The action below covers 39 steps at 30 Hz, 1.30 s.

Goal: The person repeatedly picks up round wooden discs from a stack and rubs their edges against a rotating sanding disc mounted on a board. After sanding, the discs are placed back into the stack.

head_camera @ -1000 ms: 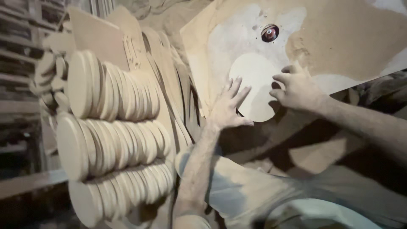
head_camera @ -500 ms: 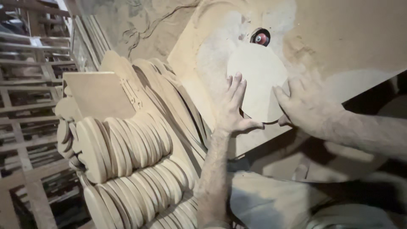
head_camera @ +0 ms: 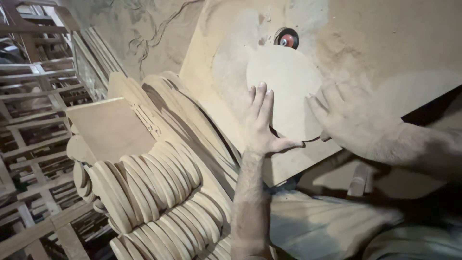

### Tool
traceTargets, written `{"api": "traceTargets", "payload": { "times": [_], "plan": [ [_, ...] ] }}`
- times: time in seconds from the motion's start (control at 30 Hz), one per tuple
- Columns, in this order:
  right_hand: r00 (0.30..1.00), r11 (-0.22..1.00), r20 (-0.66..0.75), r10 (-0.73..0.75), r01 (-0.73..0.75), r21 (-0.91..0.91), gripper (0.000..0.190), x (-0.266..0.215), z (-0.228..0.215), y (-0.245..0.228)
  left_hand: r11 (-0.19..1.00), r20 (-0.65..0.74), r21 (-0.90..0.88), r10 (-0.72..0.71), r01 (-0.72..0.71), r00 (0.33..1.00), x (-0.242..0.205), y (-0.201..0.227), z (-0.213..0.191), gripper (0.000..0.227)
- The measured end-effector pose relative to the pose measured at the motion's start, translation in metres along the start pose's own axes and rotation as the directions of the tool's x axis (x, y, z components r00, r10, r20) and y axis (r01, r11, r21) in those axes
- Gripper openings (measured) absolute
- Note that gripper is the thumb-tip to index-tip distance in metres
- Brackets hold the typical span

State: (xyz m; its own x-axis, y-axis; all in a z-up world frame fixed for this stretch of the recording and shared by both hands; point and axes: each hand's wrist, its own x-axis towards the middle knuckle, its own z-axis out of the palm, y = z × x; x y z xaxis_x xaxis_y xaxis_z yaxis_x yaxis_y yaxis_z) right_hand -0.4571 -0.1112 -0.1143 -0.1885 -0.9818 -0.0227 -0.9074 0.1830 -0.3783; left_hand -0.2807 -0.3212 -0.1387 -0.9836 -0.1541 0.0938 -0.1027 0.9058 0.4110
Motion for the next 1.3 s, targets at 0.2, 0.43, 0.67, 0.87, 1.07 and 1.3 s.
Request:
{"api": "traceTargets", "payload": {
  "times": [0.2,0.43,0.67,0.87,1.07,1.3],
  "plan": [
    [0.996,0.985,-0.063,0.058,-0.047,0.166,0.056,0.009,0.006,0.009,1.0,-0.025,0.024,-0.01,0.01,1.0,0.008,0.005,0.002,0.137],
    [0.996,0.984,-0.081,0.038,-0.024,0.174,0.054,0.012,0.004,0.015,0.994,-0.063,0.047,-0.093,0.096,0.994,0.01,0.012,0.006,0.139],
    [0.996,0.997,0.08,-0.039,0.033,0.068,0.061,0.014,0.008,0.025,0.974,-0.101,0.077,-0.204,0.212,0.974,0.018,0.025,0.012,0.139],
    [0.997,0.998,-0.079,0.012,-0.006,0.067,0.055,0.019,0.028,0.023,0.955,-0.143,0.139,-0.242,0.261,0.96,0.027,0.035,0.013,0.136],
    [0.992,0.992,-0.097,0.081,-0.071,0.103,0.055,0.024,0.029,0.015,0.925,-0.181,0.154,-0.32,0.348,0.93,0.036,0.043,0.016,0.131],
    [0.974,0.99,-0.212,0.077,-0.1,-0.099,0.061,0.028,0.007,0.002,0.902,-0.2,0.186,-0.354,0.39,0.914,0.031,0.04,0.016,0.125]
  ]
}}
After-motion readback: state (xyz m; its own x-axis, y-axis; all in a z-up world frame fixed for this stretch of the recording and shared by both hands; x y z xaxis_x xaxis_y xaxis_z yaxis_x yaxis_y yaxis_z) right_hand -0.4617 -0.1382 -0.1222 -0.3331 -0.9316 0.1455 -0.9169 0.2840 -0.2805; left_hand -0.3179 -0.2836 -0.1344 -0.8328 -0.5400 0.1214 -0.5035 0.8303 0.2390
